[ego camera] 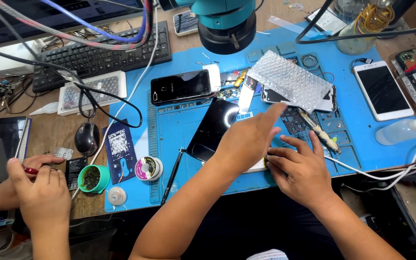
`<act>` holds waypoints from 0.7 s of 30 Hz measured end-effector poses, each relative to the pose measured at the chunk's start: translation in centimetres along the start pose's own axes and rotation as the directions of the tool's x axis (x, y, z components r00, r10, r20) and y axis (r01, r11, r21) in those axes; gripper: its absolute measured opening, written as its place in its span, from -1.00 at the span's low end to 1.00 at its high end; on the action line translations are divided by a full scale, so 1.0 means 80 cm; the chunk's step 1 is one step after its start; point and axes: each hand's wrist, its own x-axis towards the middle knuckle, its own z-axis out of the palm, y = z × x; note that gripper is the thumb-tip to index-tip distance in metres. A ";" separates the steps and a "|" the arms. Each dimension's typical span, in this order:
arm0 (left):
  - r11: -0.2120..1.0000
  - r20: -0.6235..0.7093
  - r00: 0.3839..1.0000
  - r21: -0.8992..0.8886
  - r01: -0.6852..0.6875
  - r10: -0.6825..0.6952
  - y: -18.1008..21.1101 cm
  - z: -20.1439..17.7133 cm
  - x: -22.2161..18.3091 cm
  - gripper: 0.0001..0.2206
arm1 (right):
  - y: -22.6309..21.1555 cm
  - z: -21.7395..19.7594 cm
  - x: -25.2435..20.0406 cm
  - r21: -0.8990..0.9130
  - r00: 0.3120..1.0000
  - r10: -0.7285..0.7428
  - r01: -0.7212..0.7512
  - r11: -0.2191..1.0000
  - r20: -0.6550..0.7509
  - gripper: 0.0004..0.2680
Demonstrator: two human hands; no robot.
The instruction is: Technician assembling a mobile phone by installing the motherboard and connecting internal components like the battery and screen.
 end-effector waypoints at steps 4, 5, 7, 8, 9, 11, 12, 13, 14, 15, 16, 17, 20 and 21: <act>0.996 -0.028 0.999 0.081 0.029 -0.027 -0.016 -0.001 0.011 -0.59 | -0.001 -0.002 0.002 -0.008 1.000 -0.009 0.009 1.000 -0.009 -1.00; 0.993 0.025 0.998 -0.101 0.061 -0.059 -0.014 -0.004 0.013 -0.55 | -0.001 -0.002 0.001 0.003 1.000 -0.008 0.008 1.000 -0.013 -0.99; 0.995 0.079 0.994 -0.044 0.085 -0.082 -0.009 -0.005 0.011 -0.57 | 0.001 0.001 -0.001 -0.005 1.000 -0.006 0.005 1.000 -0.021 -0.99; 0.994 0.116 0.987 0.022 0.110 -0.112 -0.006 -0.005 0.009 -0.59 | 0.002 0.003 -0.001 -0.009 0.999 -0.020 0.019 1.000 -0.028 -0.99; 0.993 0.118 0.986 0.018 0.113 -0.115 -0.011 0.005 0.010 -0.59 | 0.002 0.003 -0.006 -0.009 1.000 -0.017 0.017 1.000 -0.023 -0.99; 0.972 -0.091 0.996 0.237 0.002 0.020 -0.025 0.019 0.017 -0.58 | 0.006 0.005 -0.003 -0.009 0.999 -0.032 0.032 0.999 -0.034 -0.99; 0.972 -0.091 0.996 0.236 0.000 0.022 -0.015 0.010 0.015 -0.58 | 0.005 0.004 -0.002 -0.010 0.999 -0.031 0.031 0.999 -0.035 -0.99; 0.999 -0.007 0.999 0.031 0.034 -0.033 -0.004 0.001 0.014 -0.60 | 0.005 0.004 0.000 -0.014 0.999 -0.035 0.035 0.999 -0.029 -0.99; 0.981 0.091 0.993 -0.174 0.084 -0.069 0.006 -0.007 0.012 -0.58 | 0.004 0.004 -0.001 -0.019 0.999 -0.033 0.033 0.999 -0.022 -0.99; 0.981 0.097 0.993 -0.178 0.082 -0.066 -0.001 0.001 0.013 -0.58 | 0.004 0.004 -0.003 -0.022 0.999 -0.026 0.026 0.999 -0.021 -0.99; 0.998 -0.001 0.999 0.044 0.045 -0.045 -0.009 0.008 0.014 -0.60 | 0.004 0.005 -0.002 -0.017 0.999 -0.030 0.030 0.999 -0.032 -0.99; 0.964 -0.092 0.996 0.266 0.026 -0.002 -0.016 0.015 0.015 -0.60 | 0.004 0.005 -0.002 -0.013 0.998 -0.034 0.034 0.999 -0.044 -0.99; 0.997 -0.054 0.998 -0.071 0.031 -0.035 -0.009 0.009 0.012 -0.55 | 0.002 0.002 -0.001 -0.007 0.999 -0.030 0.030 1.000 -0.033 -0.98; 0.997 -0.048 0.998 -0.074 0.029 -0.032 -0.005 0.005 0.012 -0.55 | 0.004 0.003 0.000 -0.008 0.999 -0.023 0.023 1.000 -0.033 -0.98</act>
